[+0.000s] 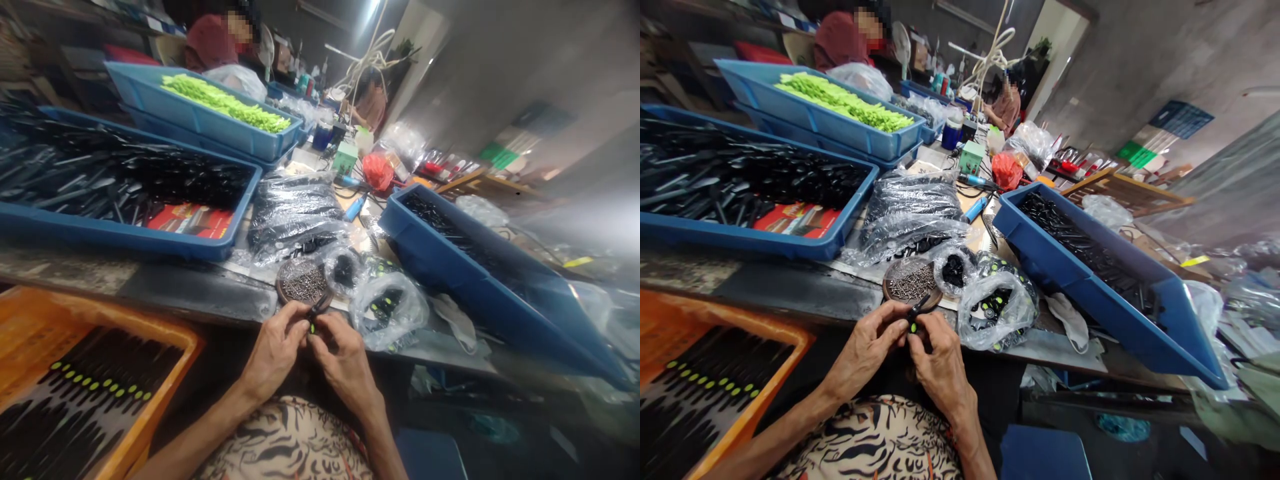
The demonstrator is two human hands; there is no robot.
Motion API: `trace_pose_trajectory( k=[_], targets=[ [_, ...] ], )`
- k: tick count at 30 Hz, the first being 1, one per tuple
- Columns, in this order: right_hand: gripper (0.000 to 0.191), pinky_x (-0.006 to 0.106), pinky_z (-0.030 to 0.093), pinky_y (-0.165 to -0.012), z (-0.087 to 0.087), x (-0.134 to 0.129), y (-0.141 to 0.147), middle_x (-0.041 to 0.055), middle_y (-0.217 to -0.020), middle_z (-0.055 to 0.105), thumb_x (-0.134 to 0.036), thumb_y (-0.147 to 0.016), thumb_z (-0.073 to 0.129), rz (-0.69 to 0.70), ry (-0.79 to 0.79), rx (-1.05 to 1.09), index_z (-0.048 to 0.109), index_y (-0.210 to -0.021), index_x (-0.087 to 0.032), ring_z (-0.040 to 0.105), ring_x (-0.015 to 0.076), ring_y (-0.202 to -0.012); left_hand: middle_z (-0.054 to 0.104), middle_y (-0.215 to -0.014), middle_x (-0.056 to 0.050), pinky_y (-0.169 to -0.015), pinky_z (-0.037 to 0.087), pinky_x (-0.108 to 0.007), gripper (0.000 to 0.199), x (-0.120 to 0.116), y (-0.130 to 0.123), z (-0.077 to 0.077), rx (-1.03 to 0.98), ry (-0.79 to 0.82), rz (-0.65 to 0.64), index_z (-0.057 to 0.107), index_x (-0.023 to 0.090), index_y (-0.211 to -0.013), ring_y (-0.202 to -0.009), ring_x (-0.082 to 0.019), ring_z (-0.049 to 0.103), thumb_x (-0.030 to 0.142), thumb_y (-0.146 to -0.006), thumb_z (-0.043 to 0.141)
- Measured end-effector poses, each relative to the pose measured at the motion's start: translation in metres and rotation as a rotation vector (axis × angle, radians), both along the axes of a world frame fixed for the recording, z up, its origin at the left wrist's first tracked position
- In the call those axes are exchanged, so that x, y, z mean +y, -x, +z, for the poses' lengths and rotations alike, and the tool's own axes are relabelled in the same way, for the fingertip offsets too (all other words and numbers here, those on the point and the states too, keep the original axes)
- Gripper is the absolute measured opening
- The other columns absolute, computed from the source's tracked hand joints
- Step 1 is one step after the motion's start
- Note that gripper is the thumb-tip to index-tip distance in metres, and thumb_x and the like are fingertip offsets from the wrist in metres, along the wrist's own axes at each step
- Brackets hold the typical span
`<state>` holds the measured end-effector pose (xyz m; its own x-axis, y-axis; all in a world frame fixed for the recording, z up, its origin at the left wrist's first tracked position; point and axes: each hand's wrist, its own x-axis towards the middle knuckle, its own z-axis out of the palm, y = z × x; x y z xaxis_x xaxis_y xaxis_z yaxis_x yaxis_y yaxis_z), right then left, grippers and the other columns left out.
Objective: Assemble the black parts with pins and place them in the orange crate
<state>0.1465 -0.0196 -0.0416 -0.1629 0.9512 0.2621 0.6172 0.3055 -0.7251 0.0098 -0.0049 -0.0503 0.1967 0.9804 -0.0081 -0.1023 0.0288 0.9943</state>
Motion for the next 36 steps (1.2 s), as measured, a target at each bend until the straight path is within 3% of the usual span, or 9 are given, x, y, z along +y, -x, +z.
trace_pose_trajectory(
  k=[6,12,20,36],
  targets=[
    [0.012,0.022,0.042,-0.06,0.001,0.001,-0.001,0.0002,-0.073,0.056,-0.013,-0.076,0.053,-0.087,0.067,0.119,0.06,-0.085,-0.016,0.051,0.0126,-0.063,0.051,-0.057,0.002,-0.047,0.034,-0.019,0.015,0.005,0.0,0.001,-0.276,0.186,-0.066,0.057,0.015,-0.092,-0.049,-0.009,0.042,0.024,-0.08,0.055],
    [0.016,0.025,0.046,-0.064,-0.011,0.003,0.003,0.0004,-0.074,0.061,-0.023,-0.079,0.057,-0.23,0.087,0.383,0.059,-0.094,-0.018,0.058,0.0139,-0.066,0.052,-0.059,0.0,-0.044,0.029,-0.016,0.017,0.003,0.0,0.003,-0.504,0.303,-0.107,0.056,0.011,-0.092,-0.05,-0.007,0.041,0.021,-0.078,0.059],
    [0.016,0.025,0.048,-0.067,-0.011,0.004,0.01,0.0034,-0.085,0.064,-0.022,-0.077,0.059,-0.252,0.019,0.395,0.061,-0.092,-0.016,0.06,0.0154,-0.076,0.049,-0.059,0.003,-0.046,0.029,-0.017,0.012,-0.001,-0.002,0.0,-0.438,0.207,-0.072,0.056,0.014,-0.092,-0.05,-0.005,0.039,0.022,-0.082,0.056],
    [0.014,0.026,0.047,-0.07,-0.02,0.005,0.009,0.0032,-0.087,0.063,-0.021,-0.079,0.06,-0.227,-0.013,0.39,0.061,-0.093,-0.017,0.06,0.0158,-0.078,0.048,-0.061,0.004,-0.048,0.032,-0.02,0.019,-0.003,-0.001,-0.008,-0.253,0.112,-0.032,0.053,0.015,-0.101,-0.052,-0.007,0.039,0.025,-0.085,0.051]
  ],
)
